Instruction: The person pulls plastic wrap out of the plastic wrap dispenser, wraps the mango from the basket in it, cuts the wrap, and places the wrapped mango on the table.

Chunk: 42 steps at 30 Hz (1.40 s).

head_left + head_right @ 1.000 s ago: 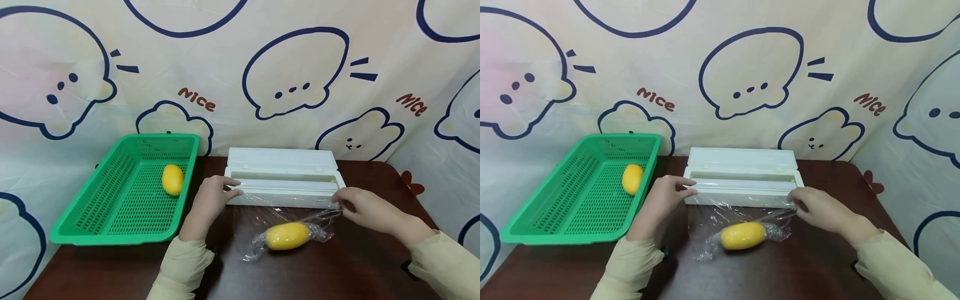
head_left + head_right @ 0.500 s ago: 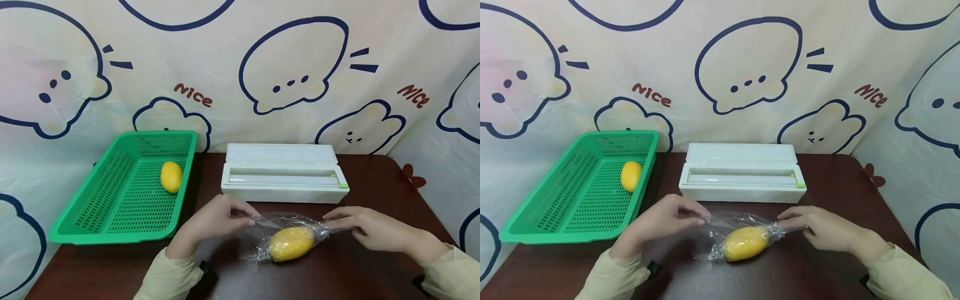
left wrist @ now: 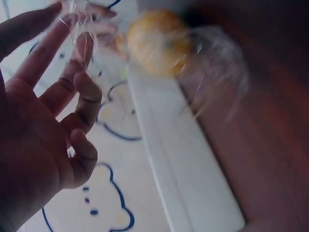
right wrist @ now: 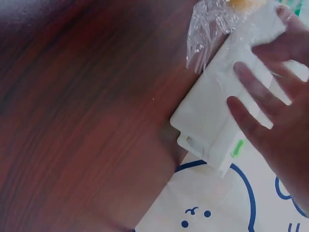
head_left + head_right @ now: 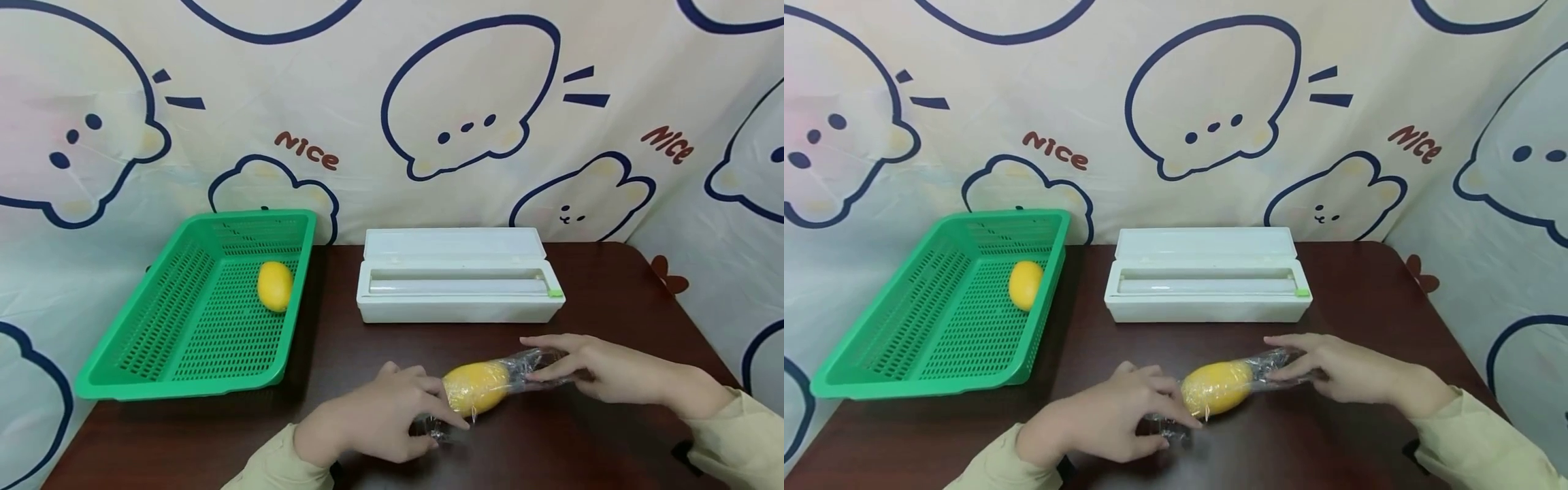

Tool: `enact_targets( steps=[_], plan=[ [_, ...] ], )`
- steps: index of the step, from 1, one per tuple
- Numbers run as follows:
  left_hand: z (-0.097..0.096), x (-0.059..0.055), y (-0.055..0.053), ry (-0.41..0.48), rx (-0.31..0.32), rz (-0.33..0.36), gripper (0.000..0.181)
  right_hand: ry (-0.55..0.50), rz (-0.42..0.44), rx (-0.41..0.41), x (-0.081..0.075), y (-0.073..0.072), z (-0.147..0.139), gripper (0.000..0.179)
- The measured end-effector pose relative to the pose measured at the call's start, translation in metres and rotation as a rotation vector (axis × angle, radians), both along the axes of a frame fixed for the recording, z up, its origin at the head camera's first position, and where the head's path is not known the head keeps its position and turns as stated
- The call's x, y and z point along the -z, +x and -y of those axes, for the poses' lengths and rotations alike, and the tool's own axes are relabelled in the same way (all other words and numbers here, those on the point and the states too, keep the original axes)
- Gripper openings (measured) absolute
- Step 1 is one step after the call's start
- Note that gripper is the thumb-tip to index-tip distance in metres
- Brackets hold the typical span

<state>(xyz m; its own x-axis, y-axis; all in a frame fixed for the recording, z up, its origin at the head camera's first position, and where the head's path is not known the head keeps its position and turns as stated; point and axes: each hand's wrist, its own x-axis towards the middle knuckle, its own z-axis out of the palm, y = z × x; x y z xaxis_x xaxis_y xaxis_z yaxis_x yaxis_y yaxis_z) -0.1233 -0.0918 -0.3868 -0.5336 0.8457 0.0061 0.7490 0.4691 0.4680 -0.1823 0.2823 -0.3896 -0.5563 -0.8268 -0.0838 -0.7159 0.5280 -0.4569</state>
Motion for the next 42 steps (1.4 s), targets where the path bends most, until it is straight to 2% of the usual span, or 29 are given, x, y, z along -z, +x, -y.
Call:
enact_targets(
  steps=[2, 4, 6, 8, 11, 14, 19, 24, 28, 31, 35, 42],
  plan=[
    [-0.005, 0.005, 0.002, -0.051, 0.011, -0.051, 0.045, 0.02, 0.063, 0.027, -0.002, -0.003, -0.002, 0.067],
    [-0.009, 0.009, 0.003, -0.099, 0.026, -0.071, 0.049, 0.026, 0.121, 0.055, -0.004, -0.007, -0.003, 0.054],
    [-0.013, 0.013, 0.004, -0.146, 0.037, -0.071, 0.049, 0.005, 0.125, 0.078, -0.007, -0.011, -0.003, 0.042],
    [-0.016, 0.016, 0.005, -0.188, 0.045, -0.068, 0.049, -0.029, 0.052, 0.086, -0.008, -0.015, 0.003, 0.032],
    [-0.022, 0.02, 0.006, -0.247, 0.061, -0.087, 0.048, -0.074, -0.105, 0.068, -0.005, -0.018, 0.021, 0.023],
    [-0.027, 0.024, 0.007, -0.291, 0.074, -0.118, 0.05, -0.048, -0.152, 0.037, 0.0, -0.016, 0.045, 0.038],
    [-0.031, 0.028, 0.007, -0.326, 0.075, -0.117, 0.052, 0.073, -0.111, -0.023, 0.006, -0.01, 0.08, 0.072],
    [-0.03, 0.03, 0.006, -0.312, 0.05, -0.109, 0.053, 0.138, -0.069, -0.048, 0.01, -0.007, 0.097, 0.081],
    [-0.029, 0.029, 0.006, -0.303, 0.002, -0.106, 0.053, 0.137, 0.019, -0.031, 0.011, -0.007, 0.101, 0.077],
    [-0.026, 0.029, 0.005, -0.303, -0.02, -0.149, 0.046, 0.11, 0.049, -0.027, 0.013, -0.009, 0.102, 0.072],
    [-0.019, 0.027, 0.003, -0.258, -0.042, -0.228, 0.03, 0.065, 0.043, -0.017, 0.016, -0.014, 0.099, 0.068],
    [0.001, 0.026, -0.01, -0.169, -0.135, -0.297, 0.024, 0.039, -0.013, 0.06, 0.019, -0.027, 0.094, 0.065]
  ],
)
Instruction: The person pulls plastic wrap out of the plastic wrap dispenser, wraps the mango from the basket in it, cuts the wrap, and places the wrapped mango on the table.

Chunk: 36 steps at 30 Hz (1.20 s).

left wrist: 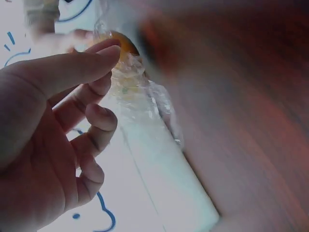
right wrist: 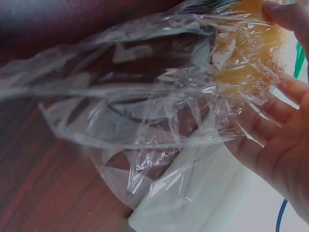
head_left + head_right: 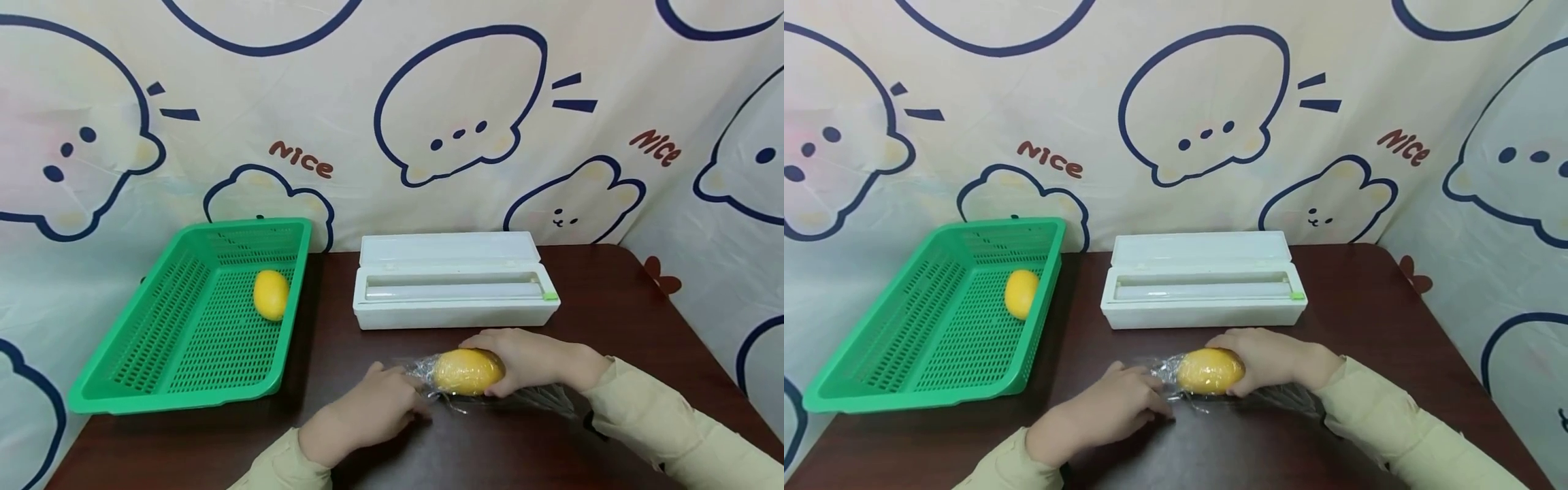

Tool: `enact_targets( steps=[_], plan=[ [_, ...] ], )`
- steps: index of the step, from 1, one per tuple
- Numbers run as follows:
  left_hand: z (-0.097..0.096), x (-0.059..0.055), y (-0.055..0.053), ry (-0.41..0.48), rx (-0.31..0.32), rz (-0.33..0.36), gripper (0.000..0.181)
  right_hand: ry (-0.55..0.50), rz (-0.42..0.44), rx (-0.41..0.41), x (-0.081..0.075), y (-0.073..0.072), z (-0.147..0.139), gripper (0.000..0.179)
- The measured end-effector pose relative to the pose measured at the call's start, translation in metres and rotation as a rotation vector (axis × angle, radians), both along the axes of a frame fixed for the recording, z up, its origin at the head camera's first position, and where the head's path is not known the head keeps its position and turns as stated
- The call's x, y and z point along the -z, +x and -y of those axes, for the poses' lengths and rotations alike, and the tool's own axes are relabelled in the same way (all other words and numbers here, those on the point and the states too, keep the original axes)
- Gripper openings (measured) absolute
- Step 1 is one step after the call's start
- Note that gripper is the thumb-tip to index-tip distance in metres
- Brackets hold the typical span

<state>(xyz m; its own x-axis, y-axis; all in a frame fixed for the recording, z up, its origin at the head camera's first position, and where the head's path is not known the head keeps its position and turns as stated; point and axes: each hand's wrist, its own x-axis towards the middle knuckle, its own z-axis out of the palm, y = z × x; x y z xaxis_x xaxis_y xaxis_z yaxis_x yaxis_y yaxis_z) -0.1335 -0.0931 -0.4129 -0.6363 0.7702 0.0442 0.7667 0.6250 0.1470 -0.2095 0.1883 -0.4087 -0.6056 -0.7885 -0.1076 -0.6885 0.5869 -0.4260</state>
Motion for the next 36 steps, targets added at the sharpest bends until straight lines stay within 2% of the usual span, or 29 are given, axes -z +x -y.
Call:
enact_targets(
  steps=[3, 6, 8, 10, 12, 14, 18, 21, 27, 36],
  plan=[
    [0.007, -0.003, -0.006, 0.111, -0.05, -0.013, 0.014, -0.002, -0.037, 0.026, -0.001, -0.003, 0.001, 0.065],
    [0.009, -0.009, -0.011, 0.317, -0.143, -0.009, 0.004, -0.002, -0.07, 0.033, -0.003, -0.003, 0.004, 0.065],
    [0.006, -0.014, -0.014, 0.459, -0.193, 0.008, 0.011, -0.001, -0.086, 0.036, -0.006, -0.002, 0.008, 0.066],
    [0.001, -0.019, -0.018, 0.523, -0.229, 0.041, 0.026, -0.003, -0.094, 0.035, -0.008, 0.0, 0.012, 0.066],
    [-0.006, -0.02, -0.021, 0.518, -0.239, 0.082, 0.046, -0.009, -0.111, 0.022, -0.009, 0.001, 0.017, 0.066],
    [-0.013, -0.018, -0.024, 0.466, -0.261, 0.151, 0.064, -0.02, -0.135, 0.0, -0.01, 0.002, 0.023, 0.067],
    [-0.024, -0.008, -0.029, 0.391, -0.295, 0.207, 0.082, -0.05, -0.186, -0.043, -0.013, 0.004, 0.032, 0.068],
    [-0.028, -0.004, -0.034, 0.37, -0.309, 0.205, 0.087, -0.076, -0.2, -0.059, -0.016, 0.004, 0.037, 0.068],
    [-0.028, -0.003, -0.039, 0.332, -0.311, 0.17, 0.09, -0.076, -0.196, -0.043, -0.022, 0.005, 0.04, 0.064],
    [-0.024, 0.001, -0.04, 0.326, -0.329, 0.219, 0.091, -0.067, -0.201, -0.018, -0.026, 0.007, 0.041, 0.067]
  ],
)
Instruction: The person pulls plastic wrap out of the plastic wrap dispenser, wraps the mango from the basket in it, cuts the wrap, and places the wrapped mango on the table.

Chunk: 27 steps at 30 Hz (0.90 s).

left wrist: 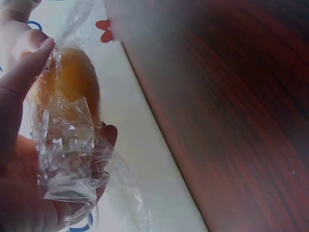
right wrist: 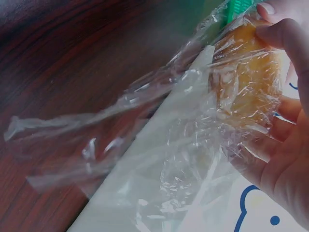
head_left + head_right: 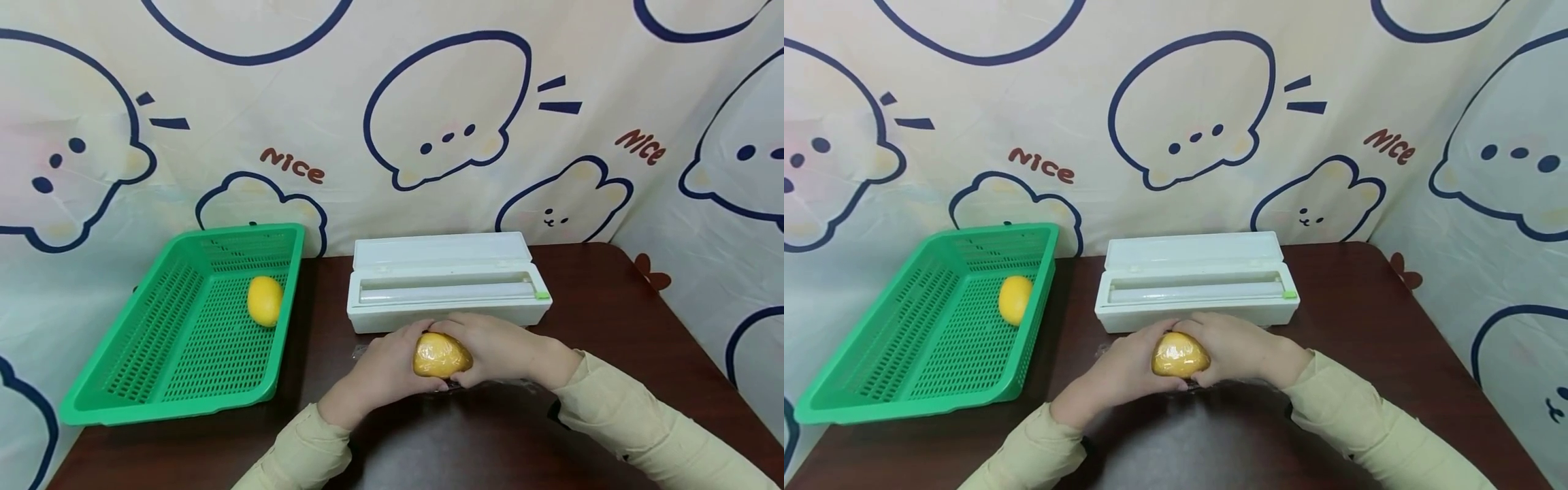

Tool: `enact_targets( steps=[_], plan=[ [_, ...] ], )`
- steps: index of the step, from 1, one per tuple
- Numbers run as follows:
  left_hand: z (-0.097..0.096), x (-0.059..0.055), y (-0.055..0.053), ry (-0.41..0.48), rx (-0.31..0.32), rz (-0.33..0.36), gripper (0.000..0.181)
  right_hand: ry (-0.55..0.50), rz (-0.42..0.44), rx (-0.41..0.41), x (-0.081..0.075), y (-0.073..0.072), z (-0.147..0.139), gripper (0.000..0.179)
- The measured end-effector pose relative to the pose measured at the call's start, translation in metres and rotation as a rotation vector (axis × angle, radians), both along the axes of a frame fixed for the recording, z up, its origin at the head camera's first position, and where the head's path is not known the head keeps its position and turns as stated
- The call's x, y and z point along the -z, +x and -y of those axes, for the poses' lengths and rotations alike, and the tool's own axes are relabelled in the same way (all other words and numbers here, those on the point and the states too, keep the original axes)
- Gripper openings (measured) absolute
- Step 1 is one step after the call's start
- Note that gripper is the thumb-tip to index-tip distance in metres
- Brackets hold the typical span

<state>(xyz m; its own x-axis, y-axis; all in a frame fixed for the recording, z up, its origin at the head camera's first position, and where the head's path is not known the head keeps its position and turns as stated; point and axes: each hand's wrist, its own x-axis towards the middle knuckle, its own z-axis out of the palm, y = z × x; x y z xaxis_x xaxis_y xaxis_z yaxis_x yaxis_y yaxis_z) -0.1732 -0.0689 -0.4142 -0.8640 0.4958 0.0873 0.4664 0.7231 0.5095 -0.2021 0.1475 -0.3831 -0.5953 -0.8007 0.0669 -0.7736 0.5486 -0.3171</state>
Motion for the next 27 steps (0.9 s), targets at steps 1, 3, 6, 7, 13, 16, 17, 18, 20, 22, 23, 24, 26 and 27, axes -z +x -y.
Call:
enact_targets(
  steps=[1, 3, 6, 7, 13, 16, 17, 18, 20, 22, 23, 24, 26, 27],
  plan=[
    [0.001, 0.001, 0.0, 0.003, 0.002, 0.007, 0.09, 0.001, 0.0, 0.002, 0.0, 0.0, 0.0, 0.067],
    [0.002, 0.002, -0.001, 0.007, 0.007, 0.019, 0.09, 0.0, 0.0, 0.003, 0.0, 0.001, 0.0, 0.067],
    [0.003, 0.003, -0.002, 0.011, 0.008, 0.036, 0.089, -0.003, 0.002, 0.003, 0.001, 0.0, 0.0, 0.066],
    [0.004, 0.003, -0.002, 0.018, 0.007, 0.043, 0.089, -0.008, 0.001, 0.002, 0.001, 0.0, 0.0, 0.066],
    [0.007, 0.003, -0.007, 0.101, 0.022, 0.117, 0.086, -0.031, -0.016, -0.004, 0.003, -0.001, 0.0, 0.065],
    [0.009, 0.004, -0.008, 0.145, 0.04, 0.14, 0.081, -0.033, -0.023, -0.009, 0.003, -0.001, 0.0, 0.066],
    [0.009, 0.004, -0.008, 0.154, 0.044, 0.143, 0.081, -0.035, -0.024, -0.01, 0.003, -0.001, 0.0, 0.066],
    [0.01, 0.004, -0.008, 0.163, 0.046, 0.142, 0.08, -0.039, -0.024, -0.011, 0.003, -0.001, 0.001, 0.066],
    [0.01, 0.005, -0.008, 0.178, 0.05, 0.129, 0.079, -0.047, -0.027, -0.01, 0.003, -0.001, 0.001, 0.067],
    [0.011, 0.006, -0.008, 0.183, 0.045, 0.098, 0.078, -0.056, -0.035, -0.007, 0.003, -0.001, 0.001, 0.069],
    [0.011, 0.006, -0.009, 0.184, 0.04, 0.08, 0.078, -0.061, -0.039, -0.004, 0.004, -0.001, 0.001, 0.071],
    [0.011, 0.006, -0.009, 0.182, 0.033, 0.06, 0.077, -0.066, -0.042, -0.003, 0.005, -0.002, 0.002, 0.074],
    [0.012, 0.006, -0.009, 0.182, 0.017, 0.033, 0.076, -0.063, -0.062, -0.002, 0.006, -0.002, 0.002, 0.083],
    [0.012, 0.006, -0.009, 0.186, 0.011, 0.025, 0.075, -0.059, -0.071, -0.001, 0.007, -0.003, 0.002, 0.088]
  ],
)
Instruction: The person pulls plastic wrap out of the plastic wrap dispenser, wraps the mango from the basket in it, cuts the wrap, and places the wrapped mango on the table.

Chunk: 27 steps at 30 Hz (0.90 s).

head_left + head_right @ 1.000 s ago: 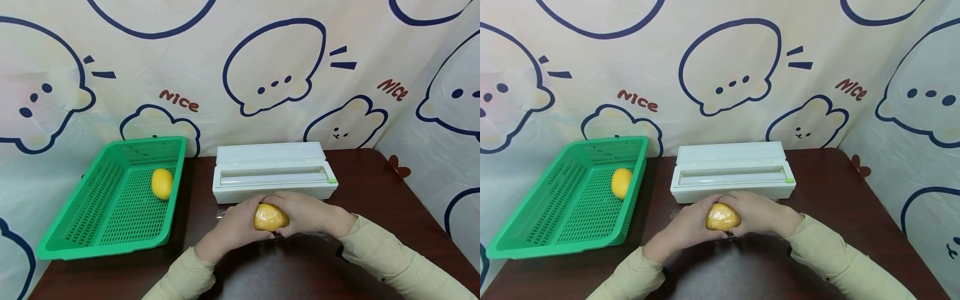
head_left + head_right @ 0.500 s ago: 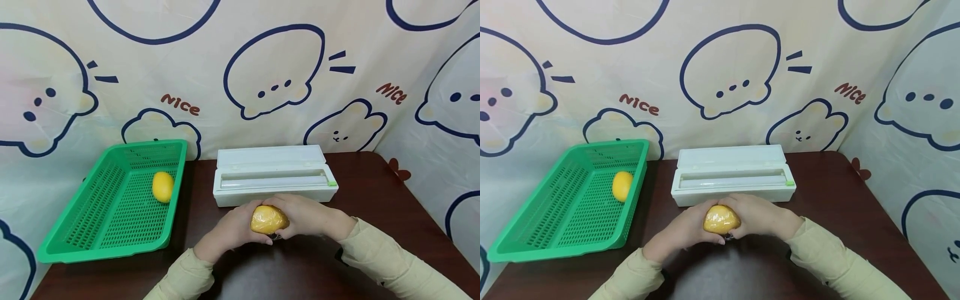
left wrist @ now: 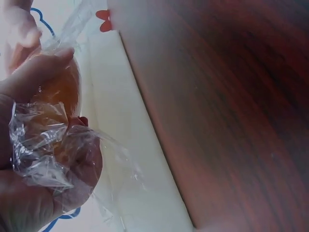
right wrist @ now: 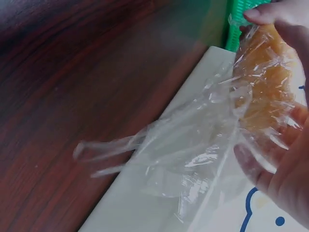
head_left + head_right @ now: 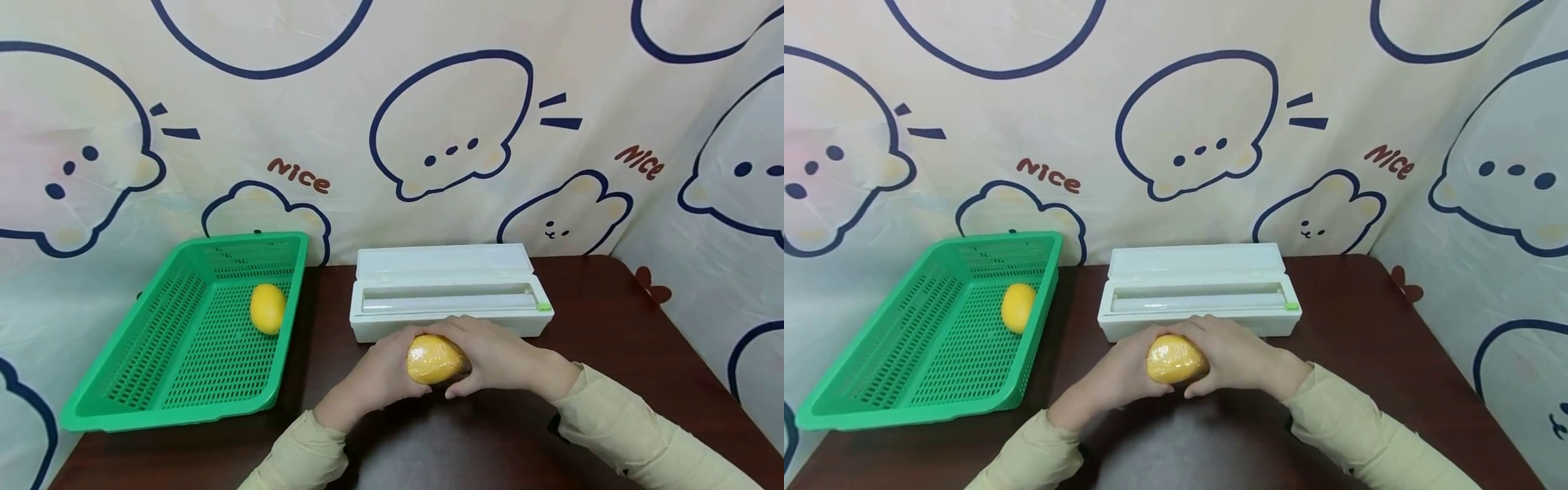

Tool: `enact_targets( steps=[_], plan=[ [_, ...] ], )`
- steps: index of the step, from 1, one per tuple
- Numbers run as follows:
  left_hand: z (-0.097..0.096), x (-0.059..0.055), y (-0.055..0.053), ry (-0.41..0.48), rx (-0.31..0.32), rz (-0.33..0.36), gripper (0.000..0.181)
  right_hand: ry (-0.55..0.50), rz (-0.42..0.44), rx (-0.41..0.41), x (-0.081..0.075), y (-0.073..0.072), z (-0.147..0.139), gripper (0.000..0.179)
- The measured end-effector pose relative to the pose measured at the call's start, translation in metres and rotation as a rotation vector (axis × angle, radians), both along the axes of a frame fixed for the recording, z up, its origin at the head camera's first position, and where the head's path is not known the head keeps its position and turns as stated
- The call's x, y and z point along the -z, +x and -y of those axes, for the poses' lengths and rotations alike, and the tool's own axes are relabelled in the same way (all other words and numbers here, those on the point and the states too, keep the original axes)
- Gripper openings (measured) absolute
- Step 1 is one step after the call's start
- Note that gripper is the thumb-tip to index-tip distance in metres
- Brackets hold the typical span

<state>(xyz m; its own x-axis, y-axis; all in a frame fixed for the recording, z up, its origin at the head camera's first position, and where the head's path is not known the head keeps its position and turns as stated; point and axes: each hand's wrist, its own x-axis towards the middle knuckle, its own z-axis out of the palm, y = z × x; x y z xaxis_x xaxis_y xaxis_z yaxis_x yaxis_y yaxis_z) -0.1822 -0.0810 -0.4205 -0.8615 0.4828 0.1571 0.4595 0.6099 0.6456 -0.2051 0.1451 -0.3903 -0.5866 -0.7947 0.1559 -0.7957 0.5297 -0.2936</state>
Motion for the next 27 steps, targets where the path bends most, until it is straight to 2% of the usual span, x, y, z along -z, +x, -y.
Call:
enact_targets(
  steps=[2, 4, 9, 12, 15, 20, 27],
  plan=[
    [0.001, 0.0, 0.0, 0.017, -0.009, 0.001, 0.075, 0.004, 0.005, 0.007, 0.002, -0.001, 0.0, 0.097],
    [0.001, 0.0, 0.0, 0.045, -0.011, 0.003, 0.075, -0.001, 0.03, 0.018, 0.004, -0.002, 0.0, 0.098],
    [0.004, 0.001, -0.001, 0.123, -0.001, 0.001, 0.074, -0.078, 0.105, 0.034, 0.008, -0.006, -0.001, 0.074],
    [0.006, 0.0, -0.001, 0.158, 0.015, 0.006, 0.074, -0.132, 0.138, 0.011, 0.009, -0.008, -0.002, 0.058],
    [0.006, -0.001, 0.0, 0.184, 0.028, 0.021, 0.073, -0.179, 0.19, -0.019, 0.01, -0.009, -0.003, 0.051],
    [0.006, -0.002, 0.002, 0.217, 0.038, 0.046, 0.073, -0.249, 0.309, -0.036, 0.013, -0.01, -0.006, 0.053],
    [0.007, -0.007, 0.007, 0.22, 0.012, 0.023, 0.076, -0.318, 0.44, -0.014, 0.015, -0.009, -0.011, 0.054]
  ],
)
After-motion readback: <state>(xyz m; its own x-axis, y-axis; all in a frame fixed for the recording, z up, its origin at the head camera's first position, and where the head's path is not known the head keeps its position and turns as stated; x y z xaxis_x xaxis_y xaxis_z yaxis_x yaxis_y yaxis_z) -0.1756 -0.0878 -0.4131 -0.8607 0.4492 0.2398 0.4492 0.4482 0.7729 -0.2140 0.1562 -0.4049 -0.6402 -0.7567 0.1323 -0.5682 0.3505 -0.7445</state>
